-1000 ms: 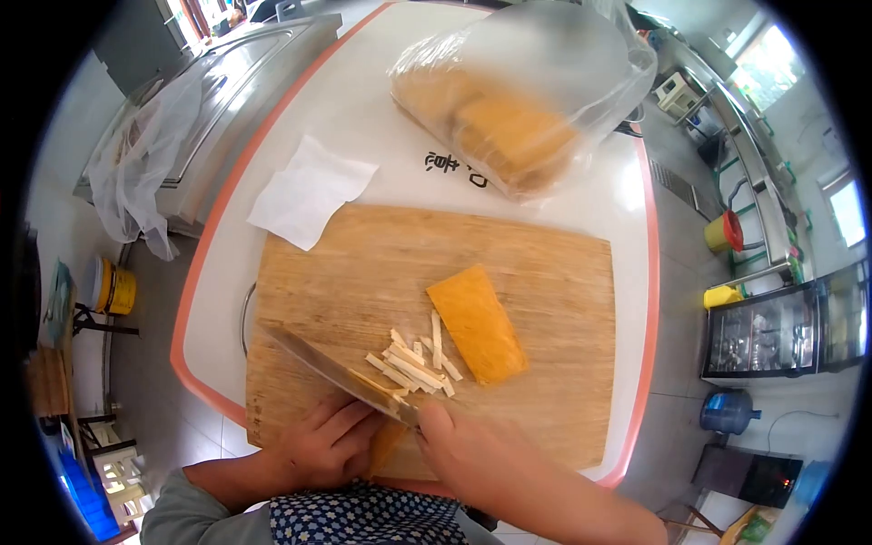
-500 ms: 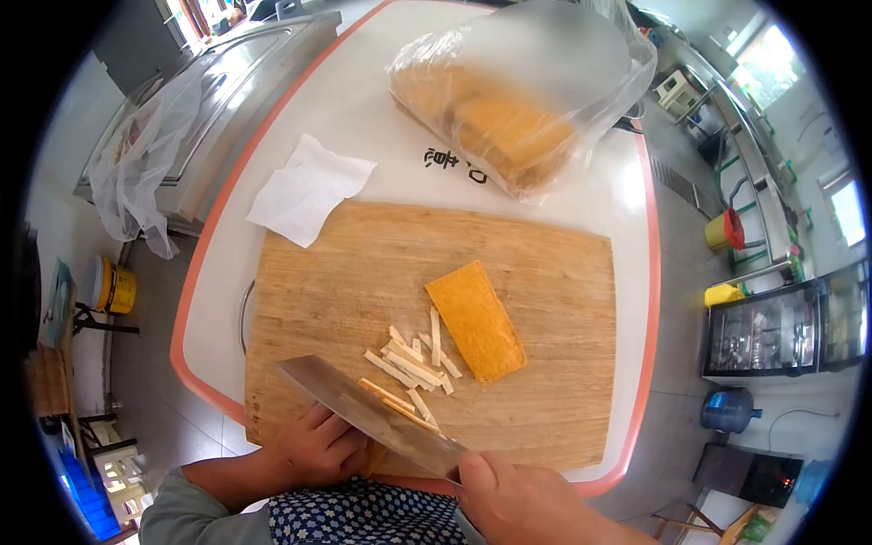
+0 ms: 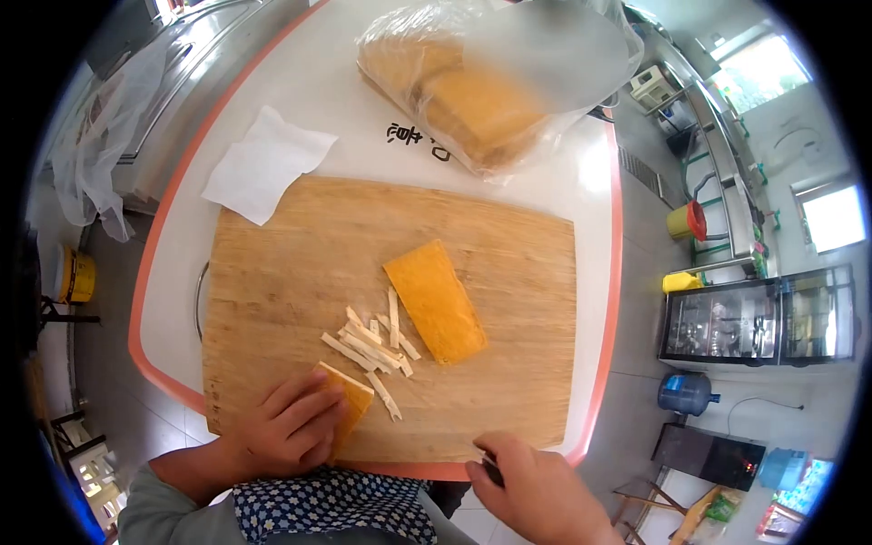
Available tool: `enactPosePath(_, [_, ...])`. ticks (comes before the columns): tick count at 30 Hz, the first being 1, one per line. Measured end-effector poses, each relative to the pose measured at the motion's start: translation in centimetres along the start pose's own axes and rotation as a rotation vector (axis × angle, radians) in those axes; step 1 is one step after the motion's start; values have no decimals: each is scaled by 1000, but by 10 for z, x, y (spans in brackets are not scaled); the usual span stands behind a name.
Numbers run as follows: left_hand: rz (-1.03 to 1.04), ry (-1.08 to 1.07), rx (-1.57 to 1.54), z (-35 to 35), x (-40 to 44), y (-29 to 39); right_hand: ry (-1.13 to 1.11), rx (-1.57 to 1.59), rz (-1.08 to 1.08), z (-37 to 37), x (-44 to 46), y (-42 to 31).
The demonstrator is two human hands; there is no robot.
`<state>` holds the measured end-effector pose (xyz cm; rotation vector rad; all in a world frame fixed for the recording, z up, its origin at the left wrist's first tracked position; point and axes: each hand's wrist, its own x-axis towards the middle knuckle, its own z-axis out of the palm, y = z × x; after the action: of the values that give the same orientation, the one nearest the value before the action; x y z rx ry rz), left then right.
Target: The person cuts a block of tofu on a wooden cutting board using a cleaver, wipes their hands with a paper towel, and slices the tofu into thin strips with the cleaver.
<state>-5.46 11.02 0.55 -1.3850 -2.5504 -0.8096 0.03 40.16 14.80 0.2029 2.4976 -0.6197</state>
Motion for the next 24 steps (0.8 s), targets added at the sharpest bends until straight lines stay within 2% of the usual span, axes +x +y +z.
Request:
enactPosePath(2, [48,28,4,-3,6,2,125,118,-40,6,-5,15])
enactPosePath(4, [107,-74,-108,-4,15,8,177,176,-87,15,-4,24])
enactPosePath(6, [131,-118,-91,1,28,9,231,236,-145,20,-6,31])
enactPosePath(11, [171,-167,42,12,47,6,225,450,6,36,-13,46])
enactPosePath(13, [37,-101,55,14,55,4,249,459,-5,39,-17,50])
enactPosePath(15, [27,-64,56,8,66,2,269,459,-17,41,-19,52])
enactPosePath(18, [29,5,17,-7,66,5,299,431,-65,50,-13,50])
enactPosePath(21, [28,100,-102,-19,34,13,498,36,-388,68,-1,50])
enactPosePath(23, [9,170,-192,-28,29,24,537,-75,-440,74,3,48])
enactPosePath(24, [77,246,-92,-41,31,32,548,-185,-507,76,5,48])
